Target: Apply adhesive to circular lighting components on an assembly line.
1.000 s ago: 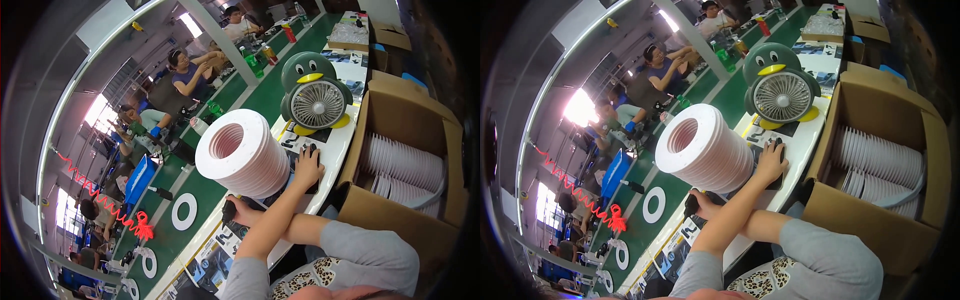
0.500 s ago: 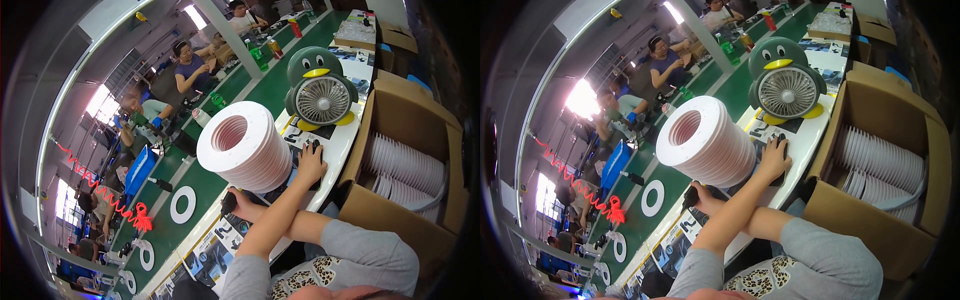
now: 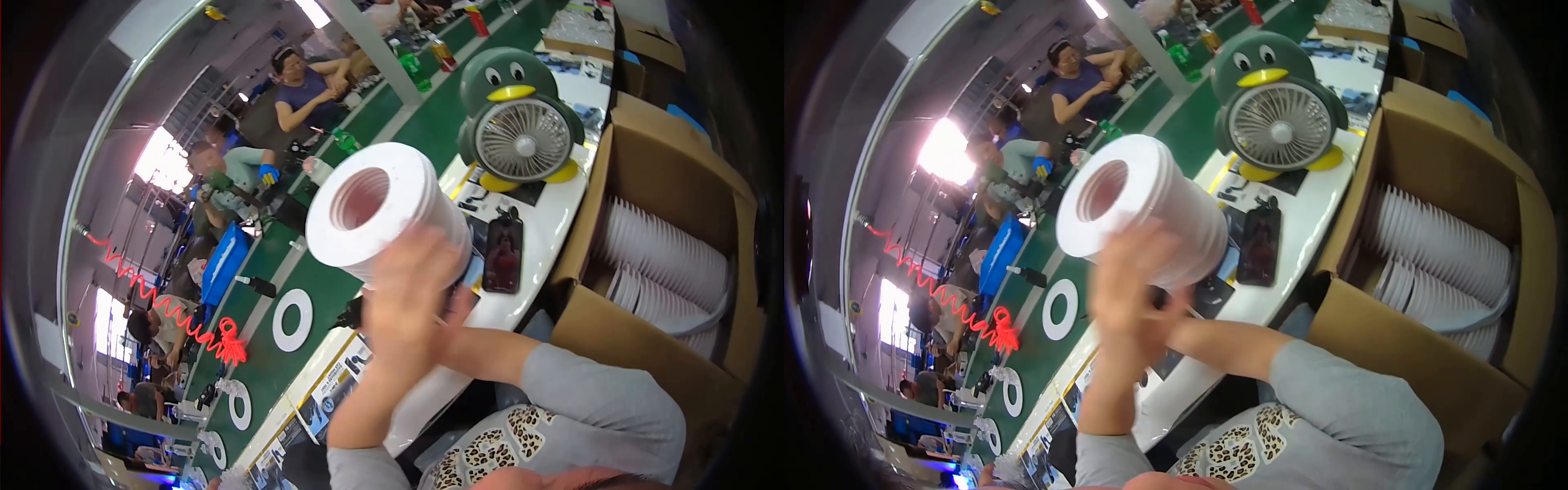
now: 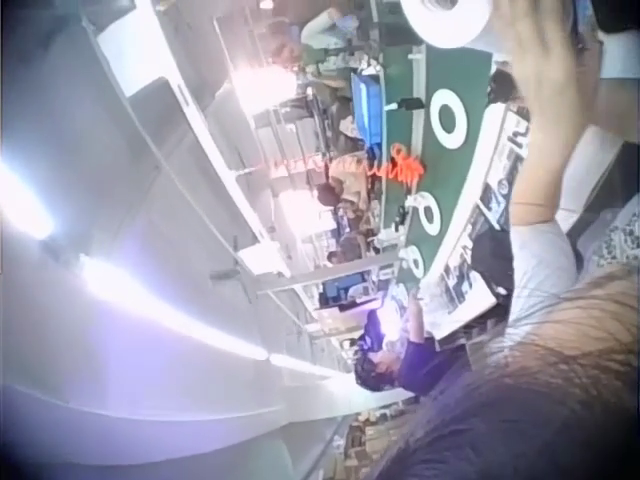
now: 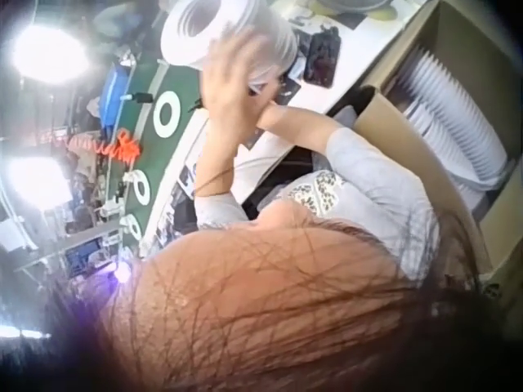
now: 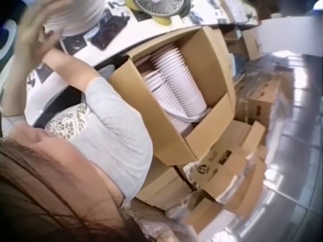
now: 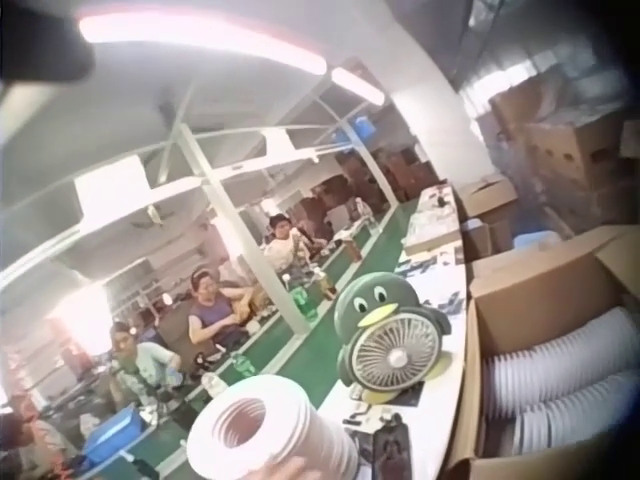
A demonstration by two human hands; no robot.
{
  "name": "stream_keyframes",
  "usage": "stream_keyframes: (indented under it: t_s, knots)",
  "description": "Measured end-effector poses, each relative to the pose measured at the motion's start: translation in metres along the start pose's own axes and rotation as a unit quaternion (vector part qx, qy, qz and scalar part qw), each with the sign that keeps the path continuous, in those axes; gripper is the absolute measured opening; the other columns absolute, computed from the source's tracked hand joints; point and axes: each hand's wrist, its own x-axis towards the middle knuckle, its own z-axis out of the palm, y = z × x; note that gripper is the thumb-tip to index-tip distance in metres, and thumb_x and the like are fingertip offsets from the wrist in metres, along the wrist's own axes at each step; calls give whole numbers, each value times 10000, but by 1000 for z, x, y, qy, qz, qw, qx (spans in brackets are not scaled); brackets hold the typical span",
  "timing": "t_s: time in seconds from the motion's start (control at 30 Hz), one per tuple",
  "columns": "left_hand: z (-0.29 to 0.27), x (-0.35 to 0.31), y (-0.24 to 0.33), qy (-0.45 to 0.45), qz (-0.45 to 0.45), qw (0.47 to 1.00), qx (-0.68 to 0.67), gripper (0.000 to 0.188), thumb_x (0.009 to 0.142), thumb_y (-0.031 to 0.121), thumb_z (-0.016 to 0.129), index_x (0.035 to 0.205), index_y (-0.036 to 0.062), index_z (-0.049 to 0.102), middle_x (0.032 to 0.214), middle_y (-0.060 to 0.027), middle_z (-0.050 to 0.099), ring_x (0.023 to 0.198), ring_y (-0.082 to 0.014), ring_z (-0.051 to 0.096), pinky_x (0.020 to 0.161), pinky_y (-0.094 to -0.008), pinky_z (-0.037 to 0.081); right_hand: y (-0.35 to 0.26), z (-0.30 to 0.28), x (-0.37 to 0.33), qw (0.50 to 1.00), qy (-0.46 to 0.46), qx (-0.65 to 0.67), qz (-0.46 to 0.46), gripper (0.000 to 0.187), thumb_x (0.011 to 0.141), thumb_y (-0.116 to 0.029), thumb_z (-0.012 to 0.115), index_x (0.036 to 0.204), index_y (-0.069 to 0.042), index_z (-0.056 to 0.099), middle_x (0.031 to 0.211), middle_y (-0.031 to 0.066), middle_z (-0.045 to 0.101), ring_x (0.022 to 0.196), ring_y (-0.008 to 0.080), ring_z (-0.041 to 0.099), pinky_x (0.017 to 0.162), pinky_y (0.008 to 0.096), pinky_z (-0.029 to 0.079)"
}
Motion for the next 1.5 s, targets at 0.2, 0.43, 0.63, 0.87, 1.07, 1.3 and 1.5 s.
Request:
stream_keyframes:
  t_s: [0.2,0.43,0.63,0.87,1.07,1.3,1.5]
  knots:
    - [-45,20,-77,-148,-69,980,110,910,632,180,868,1416,59,424,1377,-145,533,1363,-327,429,1171,-523,244,-26,27,-21,962,-43,133,235,491,917,-527,598,1198,-127,553,1120,73,641,1047,217,635,979,409,496]
    - [-43,46,-99,-321,-121,939,8,757,637,221,862,1302,81,527,1160,-158,663,1140,-313,604,1168,-536,249,-24,23,-22,957,-28,168,234,428,899,-495,643,1117,-129,604,1055,72,671,988,213,661,961,415,508]
    - [-43,50,-97,-304,-124,944,5,684,584,164,877,1202,51,604,1063,-175,674,1005,-377,619,884,-418,506,-27,25,-23,953,-9,168,253,426,900,-467,654,1134,-119,574,1070,66,653,1004,222,654,967,410,508]
    - [-46,49,-99,-309,-134,941,11,705,551,150,892,1191,49,617,1084,-171,677,1015,-372,626,912,-433,497,-34,34,-27,949,-4,172,266,425,922,-451,631,1200,-154,508,1084,43,627,1030,197,638,980,416,499]
    - [-48,60,-99,-299,-142,943,-27,712,504,109,904,1161,45,637,1029,-160,685,986,-332,642,890,-402,504,-34,27,-25,951,-41,174,251,384,983,-406,543,1291,-201,442,1144,33,596,1054,179,627,983,423,502]
    - [-48,58,-95,-282,-126,950,40,786,437,61,908,1168,10,621,1017,-129,668,944,-280,641,880,-370,499,-26,31,-25,952,-35,178,247,395,986,-406,536,1319,-220,435,1167,28,588,1085,181,622,982,421,512]
    - [-81,38,-83,-179,-103,970,126,876,407,2,898,1229,21,596,1126,-139,642,996,-284,623,886,-383,500,-24,21,-18,956,-23,160,243,446,942,-473,590,1282,-212,465,1183,36,585,1067,185,630,959,415,520]
